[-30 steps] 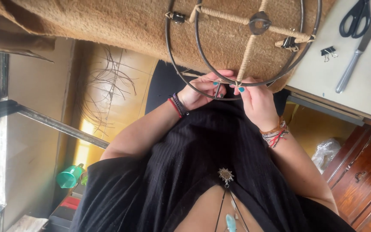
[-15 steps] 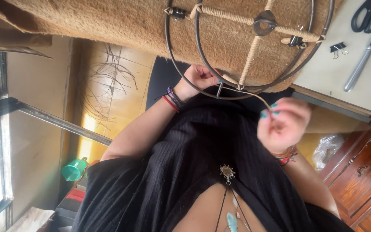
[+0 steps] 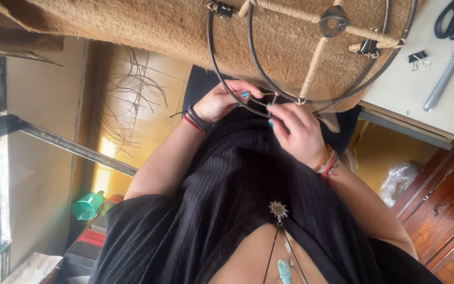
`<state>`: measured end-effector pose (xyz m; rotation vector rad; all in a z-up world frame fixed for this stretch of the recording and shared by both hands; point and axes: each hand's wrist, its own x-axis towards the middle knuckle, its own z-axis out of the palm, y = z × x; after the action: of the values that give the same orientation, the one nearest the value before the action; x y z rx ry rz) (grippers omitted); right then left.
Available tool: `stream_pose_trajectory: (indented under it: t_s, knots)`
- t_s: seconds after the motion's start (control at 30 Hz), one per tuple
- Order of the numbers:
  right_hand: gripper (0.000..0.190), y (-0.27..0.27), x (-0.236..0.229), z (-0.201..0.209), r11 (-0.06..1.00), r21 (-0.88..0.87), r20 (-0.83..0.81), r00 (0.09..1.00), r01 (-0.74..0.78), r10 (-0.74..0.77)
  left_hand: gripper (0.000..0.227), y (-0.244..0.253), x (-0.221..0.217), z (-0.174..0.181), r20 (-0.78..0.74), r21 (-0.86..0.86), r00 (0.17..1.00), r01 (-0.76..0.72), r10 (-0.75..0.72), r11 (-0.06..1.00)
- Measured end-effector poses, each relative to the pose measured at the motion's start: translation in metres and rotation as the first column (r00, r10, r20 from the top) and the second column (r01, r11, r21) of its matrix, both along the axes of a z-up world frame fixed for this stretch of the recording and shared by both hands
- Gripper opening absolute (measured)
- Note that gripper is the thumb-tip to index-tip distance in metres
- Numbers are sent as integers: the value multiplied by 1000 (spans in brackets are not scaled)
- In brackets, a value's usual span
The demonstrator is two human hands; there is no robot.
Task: Wrapping a thin cord or twine around a circular metal frame to create a decorative item or furniture component.
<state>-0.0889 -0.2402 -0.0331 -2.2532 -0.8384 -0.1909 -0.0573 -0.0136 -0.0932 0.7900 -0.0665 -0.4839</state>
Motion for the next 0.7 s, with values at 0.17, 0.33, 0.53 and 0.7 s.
stream_pose_trajectory:
  t_s: [0.17, 0.33, 0.53, 0.7]
  knots:
    - [24, 2, 8, -19, 986, 99, 84, 986, 136, -145, 28, 1, 13, -15, 151, -112, 977, 166, -148, 980]
    - [18, 12, 12, -20, 976, 102, 187, 960, 193, -209, 30, 6, 20, -15, 252, -90, 946, 233, -204, 968]
    - [12, 16, 15, -34, 973, -48, 346, 918, 225, -195, 29, 19, 29, -3, 361, 17, 878, 329, -313, 944]
    - [8, -3, 4, -40, 959, 181, 73, 969, 220, -236, 21, 61, 21, -37, 324, 454, 941, -62, -100, 889]
